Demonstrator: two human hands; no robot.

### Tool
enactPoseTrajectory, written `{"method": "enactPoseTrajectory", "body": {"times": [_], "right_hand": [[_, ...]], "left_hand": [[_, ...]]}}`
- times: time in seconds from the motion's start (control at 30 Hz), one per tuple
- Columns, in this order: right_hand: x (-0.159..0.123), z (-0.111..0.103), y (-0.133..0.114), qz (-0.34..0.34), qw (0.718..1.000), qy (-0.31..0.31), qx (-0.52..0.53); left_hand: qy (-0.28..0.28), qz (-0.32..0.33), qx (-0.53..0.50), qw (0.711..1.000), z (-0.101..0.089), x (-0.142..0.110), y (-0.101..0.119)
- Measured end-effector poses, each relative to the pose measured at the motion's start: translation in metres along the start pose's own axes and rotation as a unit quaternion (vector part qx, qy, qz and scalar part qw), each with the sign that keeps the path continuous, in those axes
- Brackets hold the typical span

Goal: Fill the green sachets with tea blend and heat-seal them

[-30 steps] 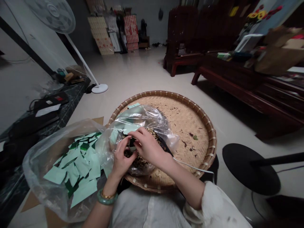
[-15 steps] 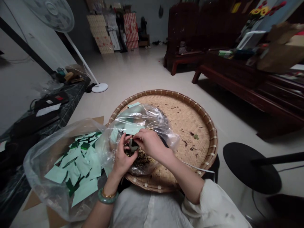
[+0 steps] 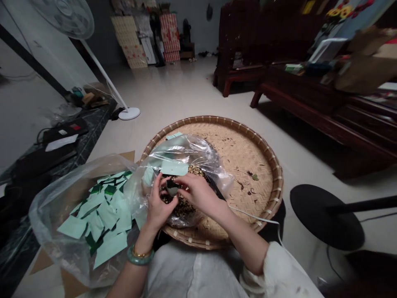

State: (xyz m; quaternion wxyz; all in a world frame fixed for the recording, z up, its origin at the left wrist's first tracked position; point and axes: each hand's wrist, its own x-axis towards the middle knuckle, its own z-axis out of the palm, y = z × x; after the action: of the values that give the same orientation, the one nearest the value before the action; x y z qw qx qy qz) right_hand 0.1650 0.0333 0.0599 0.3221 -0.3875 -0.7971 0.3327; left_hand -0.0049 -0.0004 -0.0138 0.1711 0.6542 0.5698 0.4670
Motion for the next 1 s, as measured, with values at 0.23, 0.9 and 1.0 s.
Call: {"method": "enactPoseTrajectory", "body": {"times": [0.23,0.9,1.0], "right_hand": [[-0.011,-0.003,0.003,0.014,0.995,0.099,0.030],[-0.012,0.010,0.028,0.146,0.967,0.083,0.192],[-0.012,0.013,0.029,0.175,0.948,0.105,0.243]], "left_hand": [[0.028,-0.008,0.023,0.999,-0.003,0.001,0.003],[-0.044,-0.203,-0.223,0.952,-0.008,0.015,0.008],[-0.019,-0.285,-0.318,0.904,-0.003,0.015,0.014]]}}
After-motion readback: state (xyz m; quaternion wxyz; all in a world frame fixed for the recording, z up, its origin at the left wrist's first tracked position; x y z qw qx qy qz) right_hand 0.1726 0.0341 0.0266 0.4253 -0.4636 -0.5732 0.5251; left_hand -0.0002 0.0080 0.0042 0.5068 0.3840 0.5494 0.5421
